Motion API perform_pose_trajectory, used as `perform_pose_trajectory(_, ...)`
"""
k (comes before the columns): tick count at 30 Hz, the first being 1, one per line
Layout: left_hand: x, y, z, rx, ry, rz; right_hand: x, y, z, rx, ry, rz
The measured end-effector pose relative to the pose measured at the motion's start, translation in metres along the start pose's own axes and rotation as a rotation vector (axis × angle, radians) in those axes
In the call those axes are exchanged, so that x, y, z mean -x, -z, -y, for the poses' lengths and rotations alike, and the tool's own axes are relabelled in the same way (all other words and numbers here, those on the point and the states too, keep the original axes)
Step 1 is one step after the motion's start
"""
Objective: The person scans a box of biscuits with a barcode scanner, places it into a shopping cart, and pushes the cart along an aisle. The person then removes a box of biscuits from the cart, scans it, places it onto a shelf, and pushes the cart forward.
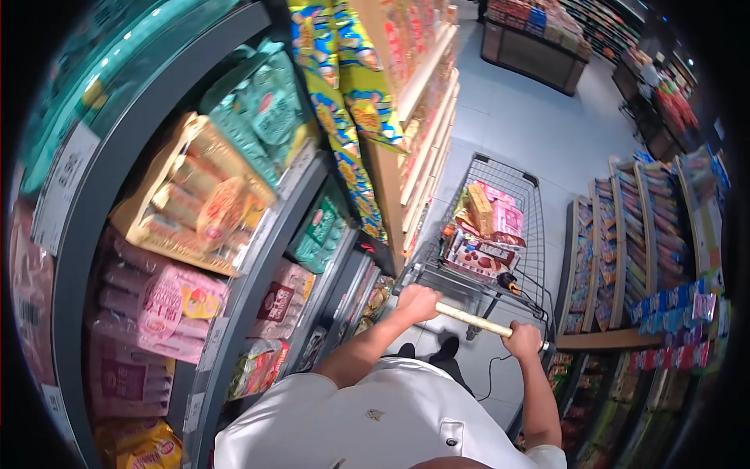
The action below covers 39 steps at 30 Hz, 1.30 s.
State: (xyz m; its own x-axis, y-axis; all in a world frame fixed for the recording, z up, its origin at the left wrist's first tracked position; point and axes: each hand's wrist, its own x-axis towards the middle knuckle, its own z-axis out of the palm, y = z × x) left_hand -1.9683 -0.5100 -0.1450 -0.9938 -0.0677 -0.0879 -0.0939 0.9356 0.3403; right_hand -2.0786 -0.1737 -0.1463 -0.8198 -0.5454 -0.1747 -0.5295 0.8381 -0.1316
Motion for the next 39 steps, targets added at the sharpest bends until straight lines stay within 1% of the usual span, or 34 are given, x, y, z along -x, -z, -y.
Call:
perform_pose_trajectory(4, -0.010, -0.001, -0.002, -0.032, 0.008, -0.001, -0.008, -0.001, -0.006, -0.009, 0.007, -0.016)
perform_pose_trajectory(5, -0.012, 0.000, -0.003, -0.027, -0.005, -0.037, -0.011, -0.005, -0.010, -0.008, 0.017, -0.015)
perform_pose_trajectory(7, -0.018, -0.004, -0.001, -0.043, -0.010, -0.040, -0.016, -0.003, -0.014, -0.022, 0.023, -0.013)
perform_pose_trajectory(12, -0.031, -0.006, -0.001, -0.074, -0.010, -0.050, -0.030, -0.003, -0.024, -0.019, 0.021, 0.024)
perform_pose_trajectory(18, -0.049, 0.004, -0.009, -0.085, 0.056, 0.008, -0.047, -0.003, -0.036, -0.027, 0.028, 0.054)
perform_pose_trajectory(28, -0.071, 0.017, -0.017, -0.105, 0.139, 0.169, -0.068, 0.016, -0.041, -0.040, 0.044, 0.110)
perform_pose_trajectory(34, -0.080, 0.014, -0.021, -0.113, 0.190, 0.183, -0.074, 0.019, -0.046, -0.046, 0.062, 0.156)
perform_pose_trajectory(39, -0.081, 0.012, -0.024, -0.163, 0.191, 0.190, -0.075, 0.020, -0.050, -0.066, 0.098, 0.170)
